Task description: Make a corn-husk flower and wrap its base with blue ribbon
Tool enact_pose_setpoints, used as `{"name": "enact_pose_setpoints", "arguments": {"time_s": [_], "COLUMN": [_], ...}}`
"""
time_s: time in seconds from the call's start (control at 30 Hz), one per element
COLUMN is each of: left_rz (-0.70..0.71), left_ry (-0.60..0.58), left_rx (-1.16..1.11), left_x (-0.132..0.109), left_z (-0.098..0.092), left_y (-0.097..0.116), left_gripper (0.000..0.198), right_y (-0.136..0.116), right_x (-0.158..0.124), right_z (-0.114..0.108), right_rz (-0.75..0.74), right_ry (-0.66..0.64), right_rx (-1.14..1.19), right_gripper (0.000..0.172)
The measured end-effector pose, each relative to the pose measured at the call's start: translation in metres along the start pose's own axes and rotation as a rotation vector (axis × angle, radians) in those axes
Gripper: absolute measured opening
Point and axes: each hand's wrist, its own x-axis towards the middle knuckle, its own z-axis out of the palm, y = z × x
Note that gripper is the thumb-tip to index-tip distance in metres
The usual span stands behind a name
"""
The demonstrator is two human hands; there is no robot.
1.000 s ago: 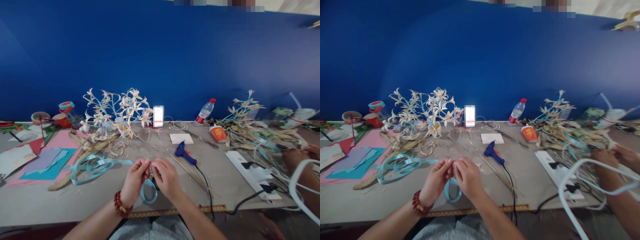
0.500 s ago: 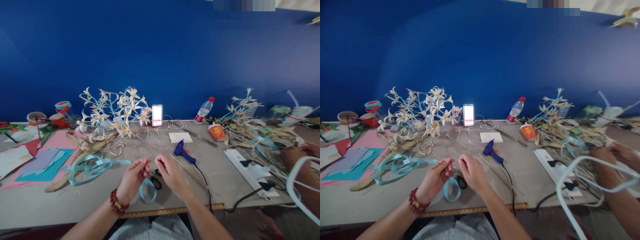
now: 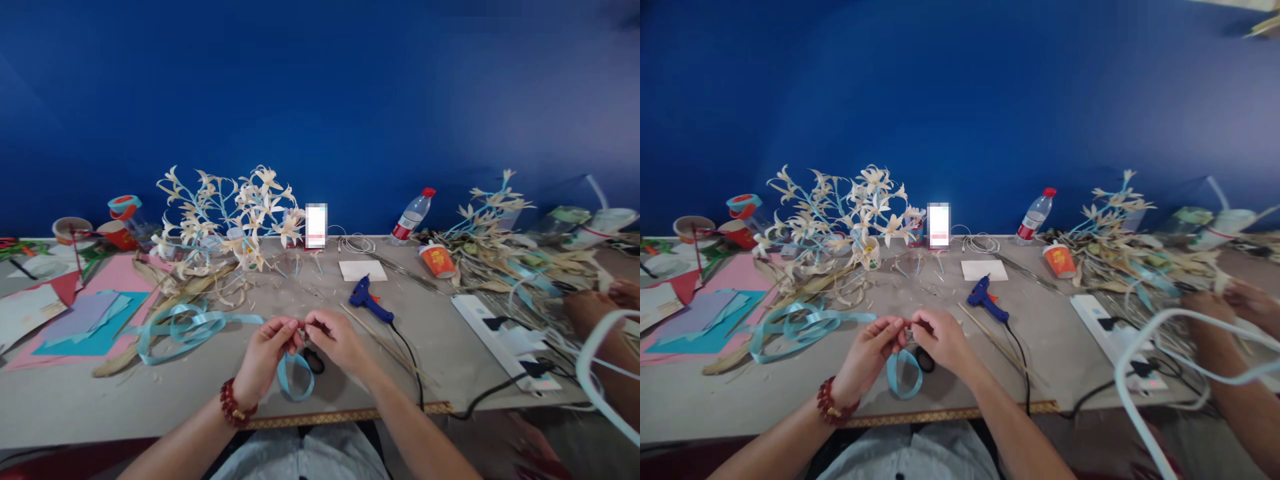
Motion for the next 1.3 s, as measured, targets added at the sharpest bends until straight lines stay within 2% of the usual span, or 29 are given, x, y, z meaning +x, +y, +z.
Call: {"name": "enact_pose_setpoints", "arguments": {"time_s": [0.07,0.2,0.27,0.33,0.5,0.6,0.77,0.97,1.07,1.17,1.3], "left_rz": [-0.006,0.043,0.062,0.031,-0.147,-0.166,-0.114,-0.143,-0.072,-0.008,0.032], "left_ry": [-0.007,0.023,0.076,0.106,-0.012,-0.05,-0.08,-0.089,-0.078,-0.101,-0.088], "left_rx": [0.03,0.081,0.038,-0.084,-0.359,-0.373,-0.218,-0.058,0.12,0.256,0.157], "left_x": [0.0,0.001,0.002,0.004,0.007,0.006,0.004,0.009,0.013,0.016,0.02], "left_z": [0.002,0.003,0.001,-0.003,-0.005,0.0,0.006,0.005,0.001,0.0,0.004], "left_y": [-0.001,-0.004,-0.004,-0.002,0.0,-0.001,0.001,0.007,0.011,0.016,0.024], "left_gripper": [0.023,0.023,0.024,0.024,0.024,0.025,0.018,0.025,0.026,0.024,0.02], "right_y": [0.0,-0.004,-0.005,-0.004,-0.004,-0.005,-0.005,-0.005,-0.01,-0.017,-0.022], "right_x": [0.001,-0.002,-0.007,-0.01,-0.011,-0.009,-0.011,-0.012,-0.01,-0.007,-0.002], "right_z": [0.003,0.009,0.006,0.0,-0.006,0.001,0.01,0.011,0.007,0.001,-0.004], "right_rz": [0.023,-0.023,-0.067,-0.08,-0.145,-0.202,-0.239,-0.278,-0.273,-0.264,-0.183], "right_ry": [0.039,0.267,0.374,0.433,0.312,0.336,0.33,0.356,0.363,0.307,0.221], "right_rx": [-0.055,-0.337,-0.429,-0.403,-0.154,-0.134,-0.247,-0.452,-0.54,-0.591,-0.586], "right_gripper": [0.019,0.019,0.02,0.021,0.018,0.015,0.015,0.016,0.014,0.012,0.005]}}
